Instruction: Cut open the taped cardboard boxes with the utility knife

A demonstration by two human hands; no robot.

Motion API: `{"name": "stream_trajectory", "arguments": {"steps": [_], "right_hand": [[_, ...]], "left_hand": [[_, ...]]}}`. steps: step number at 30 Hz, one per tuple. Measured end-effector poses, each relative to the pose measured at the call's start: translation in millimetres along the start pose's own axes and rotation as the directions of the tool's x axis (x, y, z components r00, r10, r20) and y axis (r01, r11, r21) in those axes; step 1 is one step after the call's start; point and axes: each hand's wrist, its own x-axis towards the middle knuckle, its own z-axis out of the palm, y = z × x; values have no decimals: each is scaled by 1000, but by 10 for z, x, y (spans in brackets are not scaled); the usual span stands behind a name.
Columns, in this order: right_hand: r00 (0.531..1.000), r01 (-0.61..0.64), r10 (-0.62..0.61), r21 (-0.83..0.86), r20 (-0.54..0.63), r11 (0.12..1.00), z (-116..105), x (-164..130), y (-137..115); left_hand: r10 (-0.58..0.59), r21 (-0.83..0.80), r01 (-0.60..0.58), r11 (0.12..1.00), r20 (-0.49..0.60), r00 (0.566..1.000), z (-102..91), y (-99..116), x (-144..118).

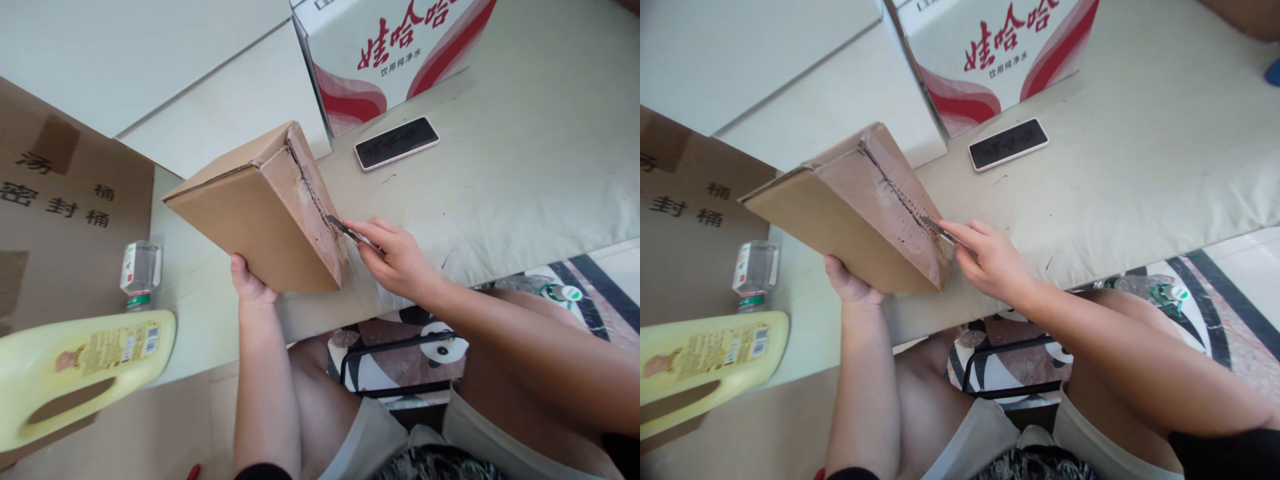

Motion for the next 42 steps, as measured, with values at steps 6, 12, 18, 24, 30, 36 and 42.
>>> {"name": "stream_trajectory", "arguments": {"steps": [6,12,18,24,30,36,42], "right_hand": [[1000,27,-27,6,7,1000,-1,4,-1],[999,24,-24,-2,25,1000,1,10,4],[998,24,-24,-5,54,1000,-21,19,2],[998,20,-20,4,64,1000,-27,20,6],[996,0,-1,2,84,1000,-28,13,12],[995,-19,19,-3,102,1000,-44,8,9],[994,-18,18,4,104,1000,-48,14,-3]], "left_hand": [[28,-58,-28,998,6,1000,40,11,-7],[-17,-37,17,999,-1,1000,3,-2,-6],[-33,-21,33,999,4,999,-34,-21,6],[-48,-34,48,998,9,999,-27,-9,4],[-56,-27,56,998,-4,998,-27,-19,0],[-73,-24,73,997,7,997,-78,-42,0],[-86,-29,86,996,9,996,-83,-29,4]]}}
